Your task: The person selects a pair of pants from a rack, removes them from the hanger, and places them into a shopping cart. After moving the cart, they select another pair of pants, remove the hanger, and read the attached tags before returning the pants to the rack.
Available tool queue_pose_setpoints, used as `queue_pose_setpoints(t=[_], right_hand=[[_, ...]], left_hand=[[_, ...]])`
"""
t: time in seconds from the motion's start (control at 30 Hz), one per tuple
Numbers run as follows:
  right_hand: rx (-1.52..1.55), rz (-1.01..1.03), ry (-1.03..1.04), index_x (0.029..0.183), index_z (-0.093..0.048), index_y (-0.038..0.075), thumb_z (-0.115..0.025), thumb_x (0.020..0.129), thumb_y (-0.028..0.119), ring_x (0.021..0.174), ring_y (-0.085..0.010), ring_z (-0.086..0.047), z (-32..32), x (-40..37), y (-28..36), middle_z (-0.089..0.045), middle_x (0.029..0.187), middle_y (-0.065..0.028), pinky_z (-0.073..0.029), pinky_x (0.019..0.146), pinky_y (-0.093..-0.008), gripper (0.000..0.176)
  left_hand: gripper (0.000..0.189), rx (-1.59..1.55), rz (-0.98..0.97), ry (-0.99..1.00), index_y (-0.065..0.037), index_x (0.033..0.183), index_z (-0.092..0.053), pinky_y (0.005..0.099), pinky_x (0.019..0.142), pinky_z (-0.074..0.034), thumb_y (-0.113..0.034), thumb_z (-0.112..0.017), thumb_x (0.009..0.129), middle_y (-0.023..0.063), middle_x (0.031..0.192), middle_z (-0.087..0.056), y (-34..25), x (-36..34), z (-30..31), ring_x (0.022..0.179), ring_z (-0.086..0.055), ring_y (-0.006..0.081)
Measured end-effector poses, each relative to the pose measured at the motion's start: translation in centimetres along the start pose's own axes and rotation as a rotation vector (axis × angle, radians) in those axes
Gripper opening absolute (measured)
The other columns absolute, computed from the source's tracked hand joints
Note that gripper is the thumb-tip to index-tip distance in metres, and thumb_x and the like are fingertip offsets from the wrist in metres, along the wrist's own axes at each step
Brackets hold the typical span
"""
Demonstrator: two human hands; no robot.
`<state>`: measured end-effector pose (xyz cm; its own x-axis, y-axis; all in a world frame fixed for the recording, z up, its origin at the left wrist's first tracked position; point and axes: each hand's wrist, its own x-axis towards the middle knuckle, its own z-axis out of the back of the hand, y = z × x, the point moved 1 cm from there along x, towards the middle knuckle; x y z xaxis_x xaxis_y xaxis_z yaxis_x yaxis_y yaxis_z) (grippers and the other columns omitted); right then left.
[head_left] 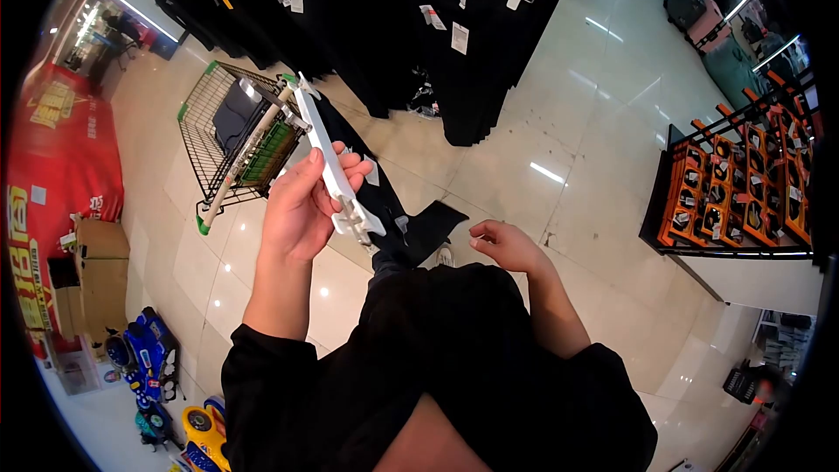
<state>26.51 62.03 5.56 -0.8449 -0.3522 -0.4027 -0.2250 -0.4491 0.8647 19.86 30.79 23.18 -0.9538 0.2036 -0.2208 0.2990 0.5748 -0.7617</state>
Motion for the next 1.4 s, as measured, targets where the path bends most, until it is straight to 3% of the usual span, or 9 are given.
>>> queue_pose_setpoints(t=[0.3, 0.47, 0.63, 0.83, 0.97, 1.03, 1.07, 1.13, 1.4], right_hand=[[0.095, 0.131, 0.262, 0.109, -0.068, 0.005, -0.062, 0.093, 0.023, 0.092, -0.0209, -0.066, 0.2, -1.5, 0.5, -0.071, 0.1, -0.0087, -0.05, 0.083, -0.032, 0.025], [0.106, 0.304, 0.424, 0.121, -0.065, 0.006, -0.061, 0.094, 0.018, 0.108, -0.0203, -0.062, -1.2, -1.2, 3.0, -0.068, 0.116, -0.0097, -0.046, 0.095, -0.0318, 0.029], [0.069, 0.63, 0.56, 0.141, -0.046, 0.004, -0.061, 0.095, 0.021, 0.132, -0.0264, -0.047, -4.6, 1.1, 6.0, -0.049, 0.142, -0.015, -0.038, 0.108, -0.0353, 0.051], [-0.023, 0.316, 0.64, 0.149, -0.031, 0.008, -0.058, 0.095, 0.028, 0.139, -0.0301, -0.037, -8.3, 5.7, 7.4, -0.037, 0.152, -0.0159, -0.032, 0.113, -0.0374, 0.063], [-0.055, 0.217, 0.473, 0.149, -0.031, 0.008, -0.058, 0.096, 0.027, 0.139, -0.0296, -0.037, -9.7, 10.3, 5.8, -0.036, 0.152, -0.0158, -0.032, 0.113, -0.0372, 0.063], [-0.064, 0.181, 0.36, 0.149, -0.031, 0.008, -0.058, 0.096, 0.026, 0.14, -0.0294, -0.036, -9.0, 12.1, 3.3, -0.036, 0.152, -0.0157, -0.032, 0.113, -0.0371, 0.063], [-0.074, 0.152, 0.301, 0.149, -0.031, 0.008, -0.058, 0.096, 0.026, 0.14, -0.0292, -0.036, -8.2, 13.0, 1.5, -0.036, 0.152, -0.0157, -0.032, 0.113, -0.037, 0.062], [-0.087, 0.081, 0.191, 0.149, -0.031, 0.008, -0.058, 0.096, 0.025, 0.14, -0.029, -0.036, -6.5, 14.4, -1.8, -0.035, 0.152, -0.0157, -0.032, 0.114, -0.0369, 0.062], [0.021, -0.101, -0.315, 0.15, -0.031, 0.008, -0.057, 0.096, 0.023, 0.141, -0.028, -0.035, 1.5, 18.1, -7.9, -0.034, 0.153, -0.0155, -0.032, 0.114, -0.0363, 0.061]], left_hand=[[0.036, -0.089, -0.08, -0.022, 0.01, 0.122, -0.05, 0.0332, 0.091, -0.056, -0.021, -0.043, 0.103, 0.0258, 0.122, -0.059, 1.7, 1.3, -2.8, 0.117, -0.06, 0.0348], [0.037, -0.092, -0.13, -0.025, 0.011, 0.125, -0.047, 0.0328, 0.089, -0.057, -0.018, -0.044, 0.102, 0.0282, 0.127, -0.055, 1.8, 1.2, -4.8, 0.12, -0.057, 0.0357], [0.033, -0.158, -0.218, -0.014, 0.009, 0.124, -0.048, 0.0424, 0.108, -0.044, -0.015, -0.045, 0.101, 0.0266, 0.129, -0.053, 1.0, 0.1, -7.2, 0.127, -0.05, 0.04], [0.059, -0.291, -0.319, 0.145, 0.011, 0.146, -0.019, 0.0452, 0.119, -0.025, -0.027, -0.036, 0.104, 0.0318, 0.152, -0.024, -1.9, -3.8, -7.4, 0.146, -0.019, 0.0354], [0.066, -0.502, -0.283, 0.413, 0.003, 0.153, -0.008, 0.0476, 0.122, -0.01, -0.032, -0.037, 0.104, 0.0267, 0.157, -0.015, -7.4, -9.3, -5.3, 0.15, -0.009, 0.0297], [0.066, -0.195, -0.517, 0.2, -0.001, 0.154, -0.011, 0.0376, 0.122, -0.01, -0.033, -0.039, 0.104, 0.0139, 0.16, -0.02, -9.8, -11.6, -2.5, 0.148, -0.02, 0.0223], [0.066, -1.06, -0.451, 0.673, -0.004, 0.154, -0.011, 0.0361, 0.122, -0.011, -0.035, -0.04, 0.103, 0.0118, 0.157, -0.024, -10.9, -12.5, 1.4, 0.148, -0.019, 0.02], [0.066, -0.288, -0.603, 0.186, -0.003, 0.153, -0.012, 0.0355, 0.119, -0.013, -0.035, -0.04, 0.102, 0.0117, 0.153, -0.025, -13.0, -14.0, 1.6, 0.144, -0.02, 0.0198], [0.066, -0.187, -0.555, -0.106, 0.001, 0.15, -0.014, 0.0332, 0.107, -0.02, -0.032, -0.043, 0.101, 0.0114, 0.139, -0.029, -13.5, -16.8, 5.8, 0.128, -0.027, 0.0192]])
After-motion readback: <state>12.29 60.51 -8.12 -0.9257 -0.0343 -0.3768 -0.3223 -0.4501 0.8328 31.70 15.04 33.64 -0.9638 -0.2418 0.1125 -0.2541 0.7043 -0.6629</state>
